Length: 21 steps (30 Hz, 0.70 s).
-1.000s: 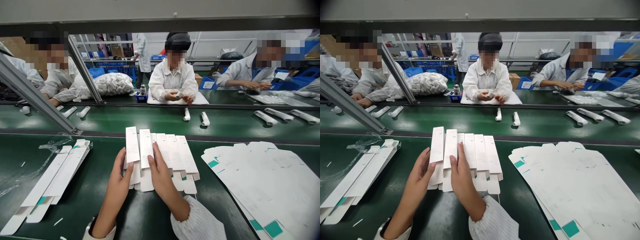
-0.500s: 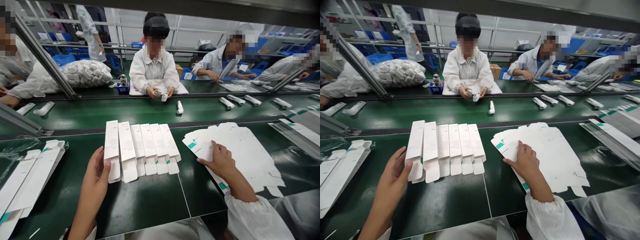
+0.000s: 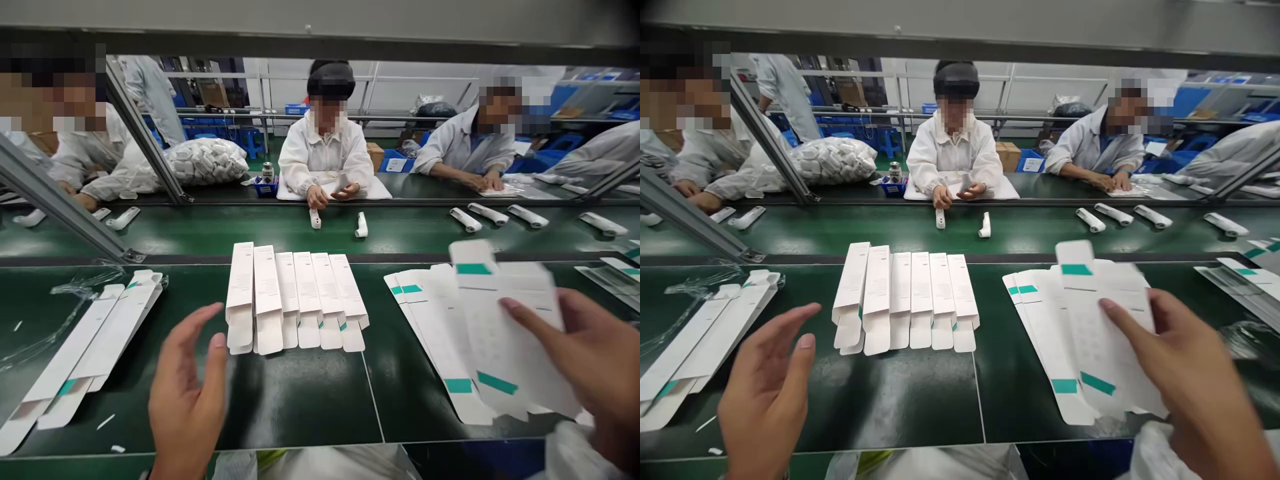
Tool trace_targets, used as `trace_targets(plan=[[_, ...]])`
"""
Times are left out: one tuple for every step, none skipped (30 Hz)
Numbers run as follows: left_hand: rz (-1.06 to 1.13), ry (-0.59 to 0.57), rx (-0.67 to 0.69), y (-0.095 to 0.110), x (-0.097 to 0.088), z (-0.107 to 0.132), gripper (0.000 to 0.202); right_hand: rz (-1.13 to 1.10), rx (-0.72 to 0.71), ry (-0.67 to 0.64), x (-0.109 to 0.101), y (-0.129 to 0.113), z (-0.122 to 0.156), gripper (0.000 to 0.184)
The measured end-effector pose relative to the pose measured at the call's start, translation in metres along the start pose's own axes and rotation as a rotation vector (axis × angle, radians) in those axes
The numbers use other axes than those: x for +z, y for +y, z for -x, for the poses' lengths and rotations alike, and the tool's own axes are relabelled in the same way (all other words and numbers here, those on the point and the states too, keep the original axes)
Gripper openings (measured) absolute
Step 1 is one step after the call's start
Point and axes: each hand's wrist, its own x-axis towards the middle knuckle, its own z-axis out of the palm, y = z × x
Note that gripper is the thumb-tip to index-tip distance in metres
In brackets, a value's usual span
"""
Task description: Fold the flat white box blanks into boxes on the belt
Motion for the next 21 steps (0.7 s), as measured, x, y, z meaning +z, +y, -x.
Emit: trace_targets(plan=[[0.008, -0.085, 0.022, 0.009, 0.005, 0.007, 0.025, -0.144, 0.046, -0.002, -0.008, -0.009, 0.012, 0.04], [0.02, -0.216, 0.018, 0.017, 0.012, 0.014, 0.024, -0.29, 0.107, -0.025, -0.011, -0.02, 0.027, 0.036], [0.035, -0.378, -0.006, 0.026, 0.02, 0.02, 0.028, -0.424, 0.17, -0.047, -0.009, -0.033, 0.043, 0.034], [0.05, -0.549, -0.049, 0.034, 0.029, 0.027, 0.037, -0.537, 0.212, -0.109, -0.002, -0.047, 0.061, 0.034], [0.061, -0.706, -0.105, 0.042, 0.038, 0.032, 0.054, -0.636, 0.236, -0.222, 0.009, -0.061, 0.079, 0.038], [0.067, -0.838, -0.163, 0.05, 0.047, 0.036, 0.077, -0.693, 0.226, -0.317, 0.023, -0.075, 0.097, 0.044], [0.066, -0.933, -0.215, 0.056, 0.054, 0.039, 0.101, -0.73, 0.171, -0.343, 0.039, -0.087, 0.114, 0.049], [0.064, -0.991, -0.257, 0.062, 0.06, 0.04, 0.118, -0.766, 0.111, -0.364, 0.054, -0.096, 0.128, 0.048], [0.06, -1.009, -0.282, 0.065, 0.063, 0.041, 0.126, -0.815, 0.057, -0.398, 0.067, -0.103, 0.14, 0.048], [0.052, -0.998, -0.295, 0.068, 0.064, 0.041, 0.123, -0.863, 0.012, -0.459, 0.078, -0.107, 0.148, 0.049], [0.042, -0.973, -0.299, 0.068, 0.063, 0.04, 0.114, -0.917, -0.024, -0.557, 0.085, -0.108, 0.153, 0.053], [0.034, -0.944, -0.302, 0.067, 0.06, 0.039, 0.104, -0.967, -0.05, -0.681, 0.089, -0.108, 0.156, 0.061], [0.028, -0.924, -0.311, 0.065, 0.057, 0.038, 0.098, -1.001, -0.074, -0.812, 0.091, -0.106, 0.155, 0.071], [0.022, -0.926, -0.327, 0.061, 0.053, 0.037, 0.097, -1.015, -0.104, -0.924, 0.092, -0.104, 0.153, 0.08], [0.018, -0.947, -0.359, 0.058, 0.049, 0.036, 0.103, -1.023, -0.142, -1.008, 0.092, -0.101, 0.15, 0.086], [0.019, -0.985, -0.406, 0.054, 0.046, 0.036, 0.115, -1.038, -0.178, -1.065, 0.094, -0.1, 0.147, 0.087], [0.036, -1.027, -0.454, 0.051, 0.044, 0.036, 0.125, -1.072, -0.201, -1.105, 0.096, -0.098, 0.144, 0.086], [0.064, -1.059, -0.495, 0.049, 0.043, 0.035, 0.131, -1.127, -0.206, -1.136, 0.1, -0.098, 0.143, 0.083], [0.096, -1.076, -0.523, 0.047, 0.043, 0.035, 0.132, -1.196, -0.203, -1.162, 0.104, -0.098, 0.142, 0.08], [0.123, -1.082, -0.538, 0.047, 0.043, 0.034, 0.129, -1.262, -0.196, -1.179, 0.108, -0.098, 0.142, 0.079], [0.139, -1.078, -0.539, 0.048, 0.043, 0.033, 0.126, -1.31, -0.191, -1.182, 0.112, -0.097, 0.143, 0.079]])
